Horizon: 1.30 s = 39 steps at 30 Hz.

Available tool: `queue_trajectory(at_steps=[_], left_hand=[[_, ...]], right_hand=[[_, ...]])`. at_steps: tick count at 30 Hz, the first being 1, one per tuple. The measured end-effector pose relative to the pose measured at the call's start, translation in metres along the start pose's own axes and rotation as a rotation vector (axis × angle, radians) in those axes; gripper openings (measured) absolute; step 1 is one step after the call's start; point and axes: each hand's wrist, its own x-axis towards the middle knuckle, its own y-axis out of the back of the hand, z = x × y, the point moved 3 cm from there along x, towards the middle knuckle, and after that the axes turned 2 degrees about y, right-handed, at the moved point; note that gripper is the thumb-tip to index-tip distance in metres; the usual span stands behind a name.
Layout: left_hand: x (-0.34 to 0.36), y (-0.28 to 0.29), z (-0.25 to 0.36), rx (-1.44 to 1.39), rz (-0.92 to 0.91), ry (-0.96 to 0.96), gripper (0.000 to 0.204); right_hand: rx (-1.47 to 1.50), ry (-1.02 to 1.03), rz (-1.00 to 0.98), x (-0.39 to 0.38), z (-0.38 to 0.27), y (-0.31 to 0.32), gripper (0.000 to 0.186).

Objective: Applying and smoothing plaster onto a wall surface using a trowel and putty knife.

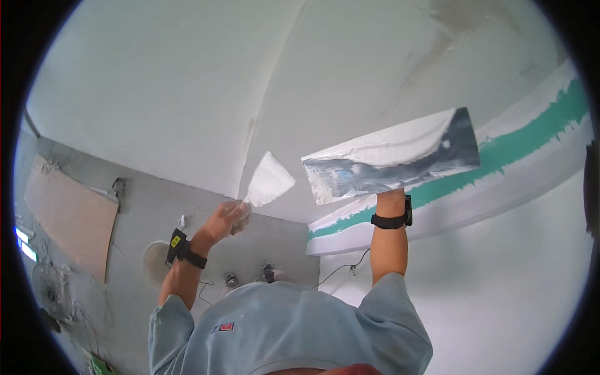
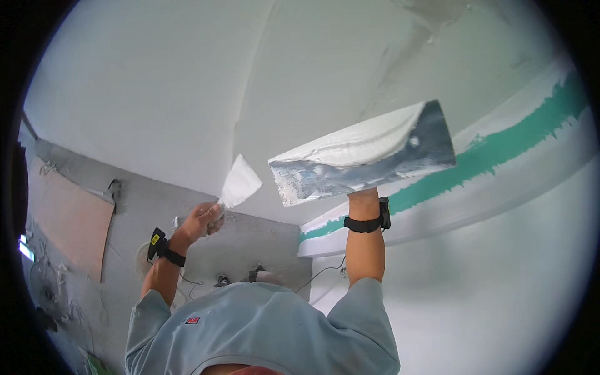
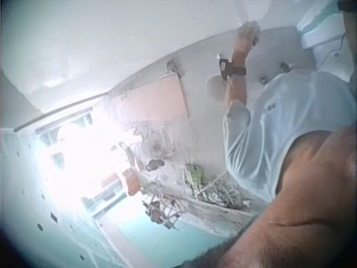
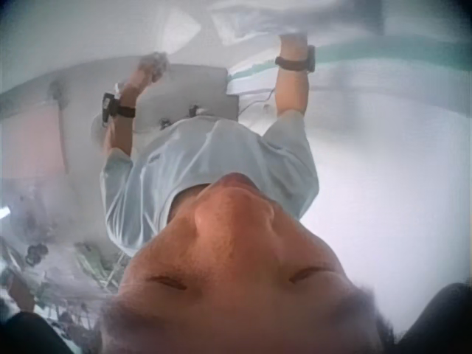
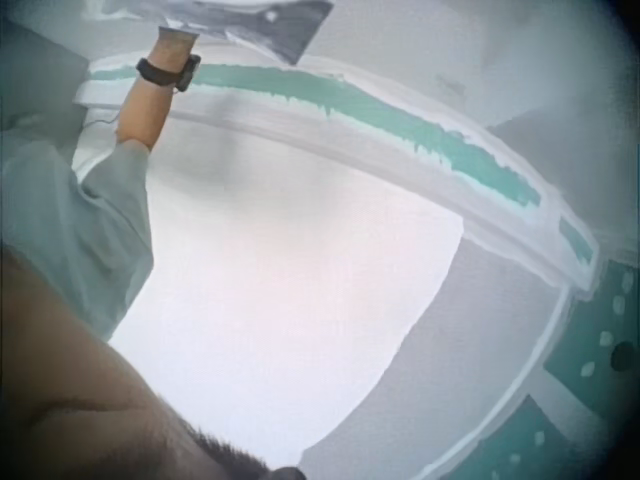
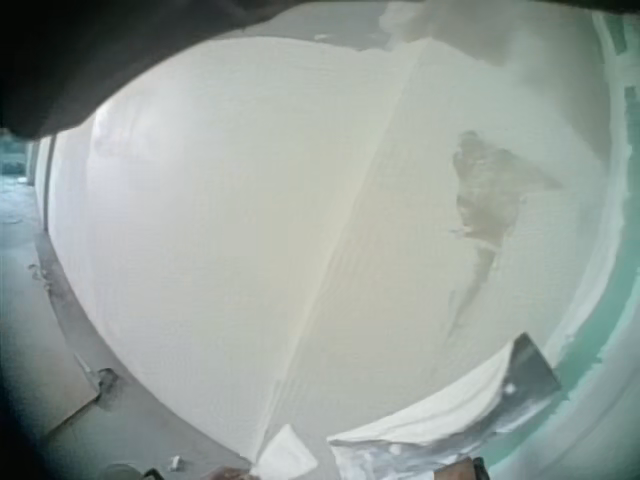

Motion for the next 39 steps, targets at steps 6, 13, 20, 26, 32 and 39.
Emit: queue_trajectory(at_steps=[6,13,20,26,32,39], left_hand=[[0.013,-0.040,0.026,-0.032,-0.250,-0.046,0.043],[0.010,-0.048,0.068,0.395,-0.152,-0.389,0.046],[0.010,-0.052,0.064,-0.033,-0.167,-0.214,0.041],[0.009,-0.058,0.037,0.263,-0.215,0.020,0.032],[0.007,-0.026,0.029,-0.256,-0.071,0.033,0.030],[-0.023,0.045,0.079,-0.198,0.157,-0.237,0.037]], right_hand=[[-0.115,0.062,-0.031,-0.024,-0.032,-0.016,0.021],[-1.046,0.151,-0.160,-0.032,0.020,0.011,0.003],[-1.077,-0.480,0.174,-0.044,0.006,0.044,0.005],[-0.246,-0.055,0.360,0.015,-0.013,-0.007,0.037],[-1.206,-0.487,-0.184,-0.031,0.033,-0.012,0.009],[-1.885,0.215,0.119,-0.016,-0.184,-0.076,0.021]])
